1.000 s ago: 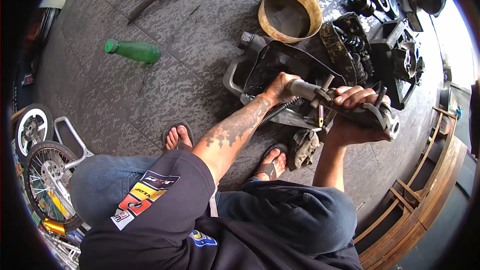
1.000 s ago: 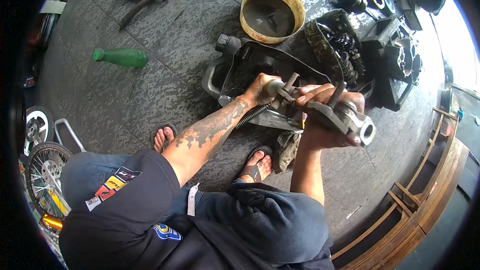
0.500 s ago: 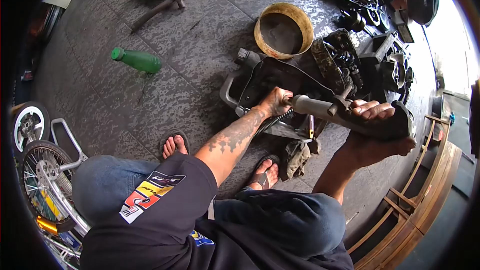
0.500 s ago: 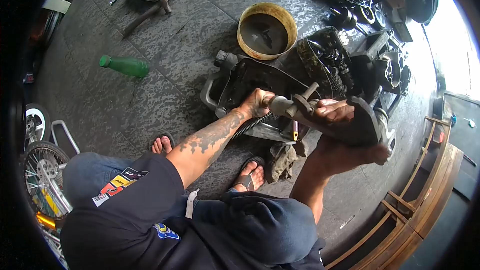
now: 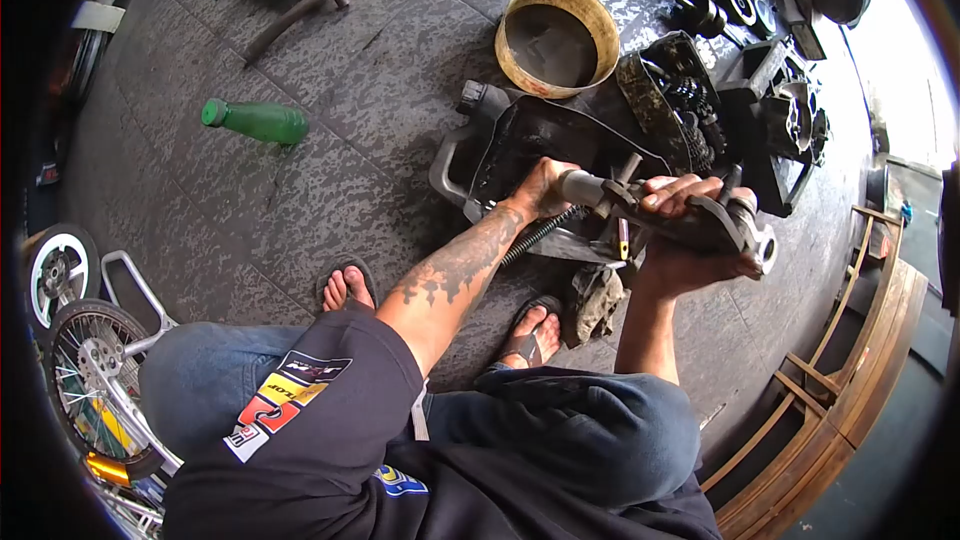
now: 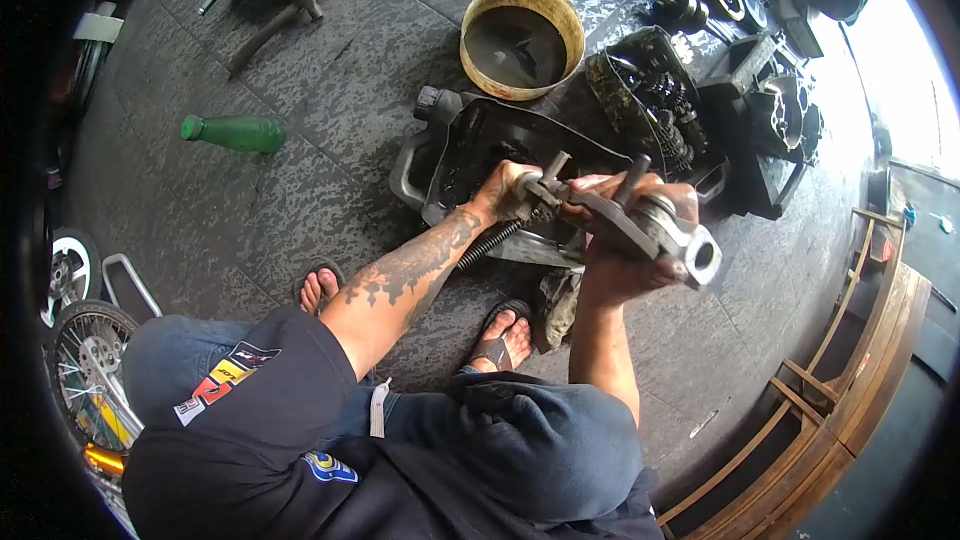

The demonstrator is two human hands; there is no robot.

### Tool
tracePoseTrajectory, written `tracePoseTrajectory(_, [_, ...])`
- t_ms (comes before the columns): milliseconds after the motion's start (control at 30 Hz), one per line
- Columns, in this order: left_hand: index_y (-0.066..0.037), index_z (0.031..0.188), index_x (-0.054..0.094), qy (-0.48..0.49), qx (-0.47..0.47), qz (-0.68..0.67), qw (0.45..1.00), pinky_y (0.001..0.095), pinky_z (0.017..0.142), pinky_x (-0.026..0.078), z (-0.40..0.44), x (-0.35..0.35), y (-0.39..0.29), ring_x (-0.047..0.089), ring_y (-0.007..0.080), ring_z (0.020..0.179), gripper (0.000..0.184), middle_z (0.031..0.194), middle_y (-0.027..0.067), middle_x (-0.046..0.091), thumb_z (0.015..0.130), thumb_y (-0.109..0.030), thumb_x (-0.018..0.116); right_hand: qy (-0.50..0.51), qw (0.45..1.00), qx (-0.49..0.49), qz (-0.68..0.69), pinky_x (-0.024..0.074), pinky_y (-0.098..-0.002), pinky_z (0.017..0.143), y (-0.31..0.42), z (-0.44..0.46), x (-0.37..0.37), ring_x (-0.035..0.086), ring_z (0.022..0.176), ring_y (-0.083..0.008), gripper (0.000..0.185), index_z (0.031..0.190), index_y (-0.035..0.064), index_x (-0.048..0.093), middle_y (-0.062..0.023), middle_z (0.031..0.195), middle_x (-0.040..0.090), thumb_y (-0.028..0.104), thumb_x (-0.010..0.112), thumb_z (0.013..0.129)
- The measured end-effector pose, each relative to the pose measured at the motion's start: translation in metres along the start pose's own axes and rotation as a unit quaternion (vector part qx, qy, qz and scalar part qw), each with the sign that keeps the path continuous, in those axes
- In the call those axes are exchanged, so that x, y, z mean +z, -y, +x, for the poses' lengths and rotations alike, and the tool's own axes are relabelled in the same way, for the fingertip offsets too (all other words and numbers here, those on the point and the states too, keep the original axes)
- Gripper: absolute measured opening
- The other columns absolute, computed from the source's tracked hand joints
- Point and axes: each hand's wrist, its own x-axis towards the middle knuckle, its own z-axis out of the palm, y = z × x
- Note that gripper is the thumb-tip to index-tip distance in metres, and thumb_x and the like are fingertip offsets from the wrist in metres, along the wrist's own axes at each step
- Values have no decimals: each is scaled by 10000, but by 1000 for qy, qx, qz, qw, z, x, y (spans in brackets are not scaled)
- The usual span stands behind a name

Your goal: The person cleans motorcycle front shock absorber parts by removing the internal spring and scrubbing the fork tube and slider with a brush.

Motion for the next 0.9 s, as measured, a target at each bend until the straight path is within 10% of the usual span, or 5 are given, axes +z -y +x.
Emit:
tracePoseTrajectory(333, [-57,772,672,14,63,7,998,254,576,476,3,9,13,593,51,684,192,704,60,669,639,77,638,-52,997,47,9,566,-456,649,1,-9,-18,634,612,-289,741,894,37,423,-91,760,510,741,585,731])
tracePoseTrajectory(467, [-44,719,620,44,-34,21,998,316,573,464,-1,3,8,588,89,654,171,674,100,648,590,63,652,-17,999,-13,34,507,-428,589,31,7,-15,563,560,-249,707,943,49,499,-94,654,525,741,398,838])
tracePoseTrajectory(500, [-33,643,548,36,-36,52,997,364,537,447,-1,3,7,641,364,721,104,676,195,599,656,-61,647,-31,999,-12,38,503,-428,581,46,12,-13,560,561,-249,721,906,38,512,-92,647,512,742,362,852])
tracePoseTrajectory(567, [-26,628,523,36,-44,96,994,377,520,442,2,6,3,579,399,799,170,685,215,577,685,-119,652,-42,997,-9,62,493,-429,592,59,16,-11,544,545,-251,762,765,47,497,-85,614,470,779,299,837])
tracePoseTrajectory(900, [-33,665,570,45,-14,105,993,358,550,474,-1,5,3,635,354,692,114,679,173,603,636,-32,680,2,995,-17,102,544,-452,622,29,1,-12,602,555,-287,747,902,38,422,-100,617,501,776,441,786])
